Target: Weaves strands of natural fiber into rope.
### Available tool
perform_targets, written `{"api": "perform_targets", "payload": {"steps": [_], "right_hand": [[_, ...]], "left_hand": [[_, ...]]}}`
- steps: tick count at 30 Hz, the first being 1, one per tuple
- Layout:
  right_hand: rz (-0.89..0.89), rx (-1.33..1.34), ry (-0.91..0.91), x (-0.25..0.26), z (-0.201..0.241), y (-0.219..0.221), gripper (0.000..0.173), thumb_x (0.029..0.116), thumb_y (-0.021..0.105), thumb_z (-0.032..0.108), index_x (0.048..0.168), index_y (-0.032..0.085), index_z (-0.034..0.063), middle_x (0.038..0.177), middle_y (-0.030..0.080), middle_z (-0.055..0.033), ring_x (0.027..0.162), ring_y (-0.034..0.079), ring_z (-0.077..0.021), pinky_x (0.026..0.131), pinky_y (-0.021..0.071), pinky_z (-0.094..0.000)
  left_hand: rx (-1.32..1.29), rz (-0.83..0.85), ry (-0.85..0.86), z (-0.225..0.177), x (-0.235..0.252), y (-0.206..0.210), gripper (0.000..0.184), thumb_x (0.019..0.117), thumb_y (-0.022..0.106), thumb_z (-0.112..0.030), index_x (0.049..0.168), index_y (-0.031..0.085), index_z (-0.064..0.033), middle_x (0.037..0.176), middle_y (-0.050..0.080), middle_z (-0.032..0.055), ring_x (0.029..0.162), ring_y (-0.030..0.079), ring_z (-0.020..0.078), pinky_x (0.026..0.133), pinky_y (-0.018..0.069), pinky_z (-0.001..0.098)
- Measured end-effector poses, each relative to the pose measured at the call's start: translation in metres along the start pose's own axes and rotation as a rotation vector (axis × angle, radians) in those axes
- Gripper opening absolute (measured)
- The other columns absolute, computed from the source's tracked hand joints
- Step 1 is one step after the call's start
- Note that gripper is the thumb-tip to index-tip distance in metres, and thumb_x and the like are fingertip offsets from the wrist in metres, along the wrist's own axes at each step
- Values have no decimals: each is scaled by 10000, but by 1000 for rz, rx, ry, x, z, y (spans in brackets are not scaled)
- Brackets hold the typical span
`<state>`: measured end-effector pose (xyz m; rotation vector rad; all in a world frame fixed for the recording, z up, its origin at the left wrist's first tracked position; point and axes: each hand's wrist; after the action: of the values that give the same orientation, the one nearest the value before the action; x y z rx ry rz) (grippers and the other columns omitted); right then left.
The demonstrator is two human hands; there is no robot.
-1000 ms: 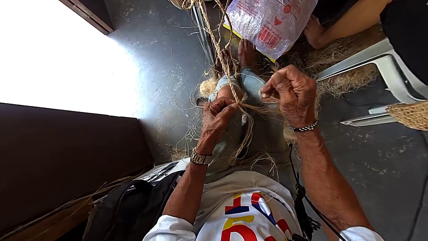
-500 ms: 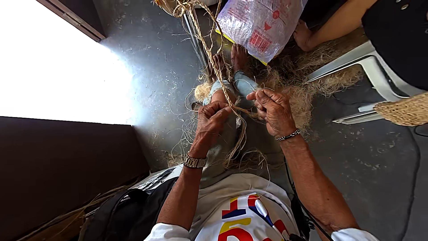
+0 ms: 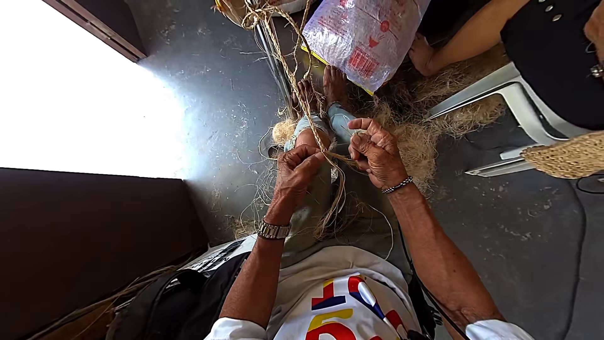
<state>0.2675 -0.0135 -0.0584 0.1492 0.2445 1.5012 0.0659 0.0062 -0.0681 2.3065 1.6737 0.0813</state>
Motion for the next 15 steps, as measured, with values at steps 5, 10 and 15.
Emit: {"api": "perform_targets", "payload": {"steps": [5, 10, 15], "right_hand": [[90, -139, -83, 2, -2, 2, 563, 1022, 542, 70, 1565, 425, 163, 634, 520, -38, 430, 426, -65, 369, 337, -170], [160, -164, -147, 4, 6, 8, 655, 1010, 540, 24, 1618, 325, 143, 636, 505, -47, 442, 440, -79, 397, 384, -182], [212, -287, -211, 5, 14, 11, 702, 998, 555, 22, 1634, 274, 123, 611, 476, -42, 434, 448, -95, 402, 420, -200]], "left_hand": [[114, -51, 66, 4, -3, 4, 82, 969, 612, -100, 914, 671, -116, 608, 514, -21, 433, 405, 42, 400, 348, 176], [202, -137, 134, 9, -7, 10, 385, 980, 597, -79, 1356, 559, -152, 749, 634, 5, 479, 453, 49, 436, 388, 187], [319, -170, 317, 19, -14, 15, 342, 1002, 576, -89, 1337, 511, -124, 630, 479, -13, 471, 431, 81, 450, 400, 219]]}}
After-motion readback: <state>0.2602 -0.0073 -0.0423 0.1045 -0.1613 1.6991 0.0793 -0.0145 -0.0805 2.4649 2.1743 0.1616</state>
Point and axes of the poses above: each hand's wrist, its own x-axis towards the middle knuckle, its own y-axis out of the palm, z = x × y
